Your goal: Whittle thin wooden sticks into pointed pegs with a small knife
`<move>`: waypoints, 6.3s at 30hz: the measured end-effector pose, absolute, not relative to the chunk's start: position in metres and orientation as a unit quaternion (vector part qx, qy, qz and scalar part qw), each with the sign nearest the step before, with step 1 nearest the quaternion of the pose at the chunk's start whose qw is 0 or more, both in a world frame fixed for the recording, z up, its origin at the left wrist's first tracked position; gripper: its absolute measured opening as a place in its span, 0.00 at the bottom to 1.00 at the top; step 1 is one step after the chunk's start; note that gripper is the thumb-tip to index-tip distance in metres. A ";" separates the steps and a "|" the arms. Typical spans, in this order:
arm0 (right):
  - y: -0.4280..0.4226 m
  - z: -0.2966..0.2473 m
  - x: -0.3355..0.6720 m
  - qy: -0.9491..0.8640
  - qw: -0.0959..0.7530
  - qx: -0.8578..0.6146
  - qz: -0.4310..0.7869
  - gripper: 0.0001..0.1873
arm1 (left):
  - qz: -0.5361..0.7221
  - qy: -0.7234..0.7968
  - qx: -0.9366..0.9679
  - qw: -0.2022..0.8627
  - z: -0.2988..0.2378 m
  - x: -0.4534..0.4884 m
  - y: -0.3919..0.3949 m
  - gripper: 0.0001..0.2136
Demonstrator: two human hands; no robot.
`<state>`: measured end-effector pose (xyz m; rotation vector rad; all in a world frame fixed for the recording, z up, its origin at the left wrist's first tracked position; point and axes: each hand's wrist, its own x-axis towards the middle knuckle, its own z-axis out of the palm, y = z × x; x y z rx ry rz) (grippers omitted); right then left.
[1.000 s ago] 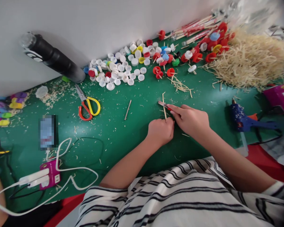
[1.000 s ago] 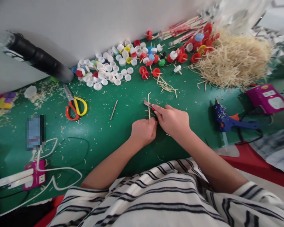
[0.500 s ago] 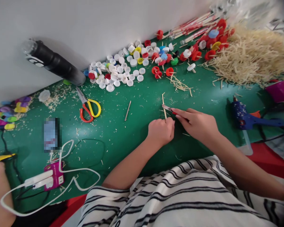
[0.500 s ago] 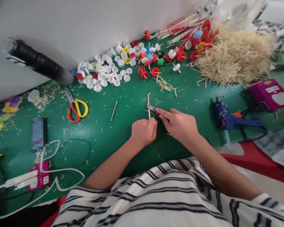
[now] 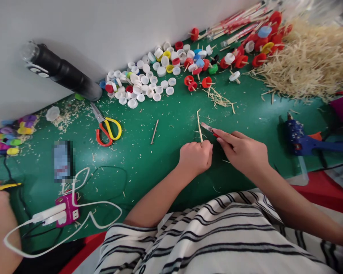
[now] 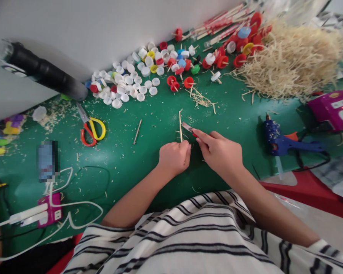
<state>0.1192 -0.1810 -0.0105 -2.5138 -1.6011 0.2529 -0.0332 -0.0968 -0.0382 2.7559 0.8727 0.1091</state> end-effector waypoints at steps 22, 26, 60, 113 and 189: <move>-0.144 -0.014 0.112 -0.556 0.014 -0.828 0.074 0.27 | -0.008 0.316 0.937 0.149 -0.033 -0.028 -0.095 0.18; -0.138 -0.013 0.112 -0.561 0.008 -0.824 0.077 0.27 | -0.009 0.317 0.936 0.151 -0.033 -0.028 -0.094 0.16; -0.132 -0.012 0.122 -0.556 0.032 -0.827 0.080 0.26 | 0.011 0.305 0.942 0.140 -0.036 -0.029 -0.095 0.19; -0.114 -0.019 0.133 -0.534 0.047 -0.843 0.051 0.27 | 0.001 0.286 0.950 0.126 -0.035 -0.029 -0.098 0.19; -0.145 -0.011 0.129 -0.567 0.030 -0.815 0.117 0.26 | -0.009 0.294 0.947 0.132 -0.035 -0.028 -0.099 0.20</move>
